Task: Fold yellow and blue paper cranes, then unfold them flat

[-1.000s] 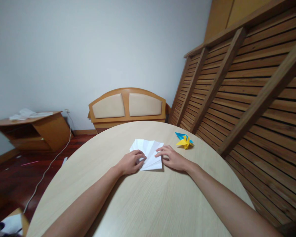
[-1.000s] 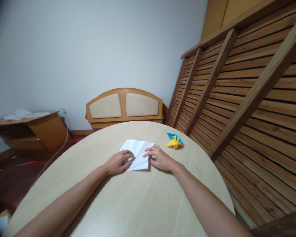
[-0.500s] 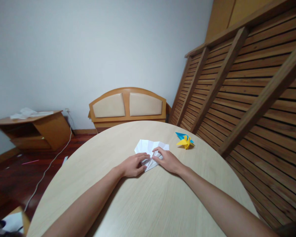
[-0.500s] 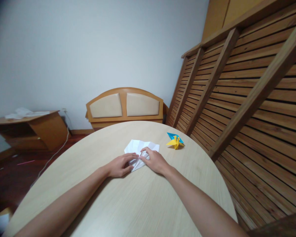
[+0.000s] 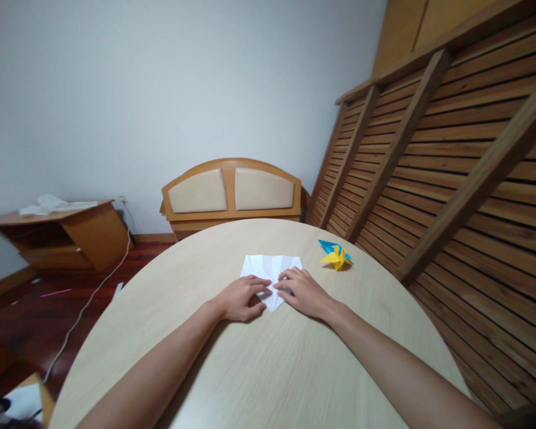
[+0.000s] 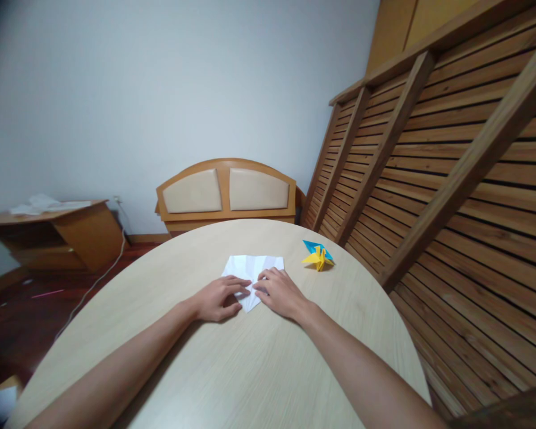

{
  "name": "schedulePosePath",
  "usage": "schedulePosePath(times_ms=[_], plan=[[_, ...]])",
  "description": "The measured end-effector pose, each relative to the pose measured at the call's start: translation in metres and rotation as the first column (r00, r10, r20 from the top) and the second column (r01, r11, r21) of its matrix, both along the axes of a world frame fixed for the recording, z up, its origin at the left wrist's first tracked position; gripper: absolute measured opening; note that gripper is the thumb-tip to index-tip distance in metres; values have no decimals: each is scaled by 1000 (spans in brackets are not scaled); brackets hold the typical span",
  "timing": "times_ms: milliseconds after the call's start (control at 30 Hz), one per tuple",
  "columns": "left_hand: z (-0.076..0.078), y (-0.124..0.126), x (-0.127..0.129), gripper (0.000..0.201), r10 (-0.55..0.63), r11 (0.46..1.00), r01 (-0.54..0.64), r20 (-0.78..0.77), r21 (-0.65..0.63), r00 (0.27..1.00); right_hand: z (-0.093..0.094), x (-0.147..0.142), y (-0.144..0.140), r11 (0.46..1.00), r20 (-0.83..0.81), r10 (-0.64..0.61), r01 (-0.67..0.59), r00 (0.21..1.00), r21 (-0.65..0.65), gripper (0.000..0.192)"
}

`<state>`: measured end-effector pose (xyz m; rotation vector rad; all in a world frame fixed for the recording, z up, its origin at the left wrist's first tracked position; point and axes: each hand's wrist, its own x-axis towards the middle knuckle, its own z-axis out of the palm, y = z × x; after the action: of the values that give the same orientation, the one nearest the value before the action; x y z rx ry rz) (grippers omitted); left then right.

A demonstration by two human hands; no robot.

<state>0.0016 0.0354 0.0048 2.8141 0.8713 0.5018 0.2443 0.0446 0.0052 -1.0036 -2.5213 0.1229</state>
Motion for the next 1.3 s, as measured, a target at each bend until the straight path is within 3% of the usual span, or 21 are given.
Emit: schedulePosePath(times_ms=[200,333,500,600,733,867,967,1167,1300], plan=[[5,-1,3,26,41,996,-38,-37,78,998,5,-1,-3,996,4,73,-73,997,-58,22],[-1,4,5,24,96,986,-85,-71,144,993,7,-2,-8,994,-29,84,-86,996,-73,28],[-9,10,3,16,128,956,-116,-28,268,991,6,1,-5,976,-51,175,-180,983,-121,13],[-12,12,3,19,161,936,-154,4,315,987,4,3,-2,969,-85,172,-184,981,-167,15],[-15,14,3,33,216,922,-222,56,317,975,4,5,-3,968,-116,127,-148,985,-203,32],[-18,15,3,40,233,925,-249,87,287,969,5,7,-4,959,-103,203,-219,974,-181,30],[-18,15,4,28,202,945,-205,39,254,979,7,7,-5,961,-72,211,-221,975,-168,31],[-14,12,4,43,134,970,-120,-50,212,990,12,7,-7,969,-74,133,-146,988,-201,28],[-12,11,4,42,95,980,-75,-100,186,990,12,11,-3,976,-92,102,-118,990,-182,32]])
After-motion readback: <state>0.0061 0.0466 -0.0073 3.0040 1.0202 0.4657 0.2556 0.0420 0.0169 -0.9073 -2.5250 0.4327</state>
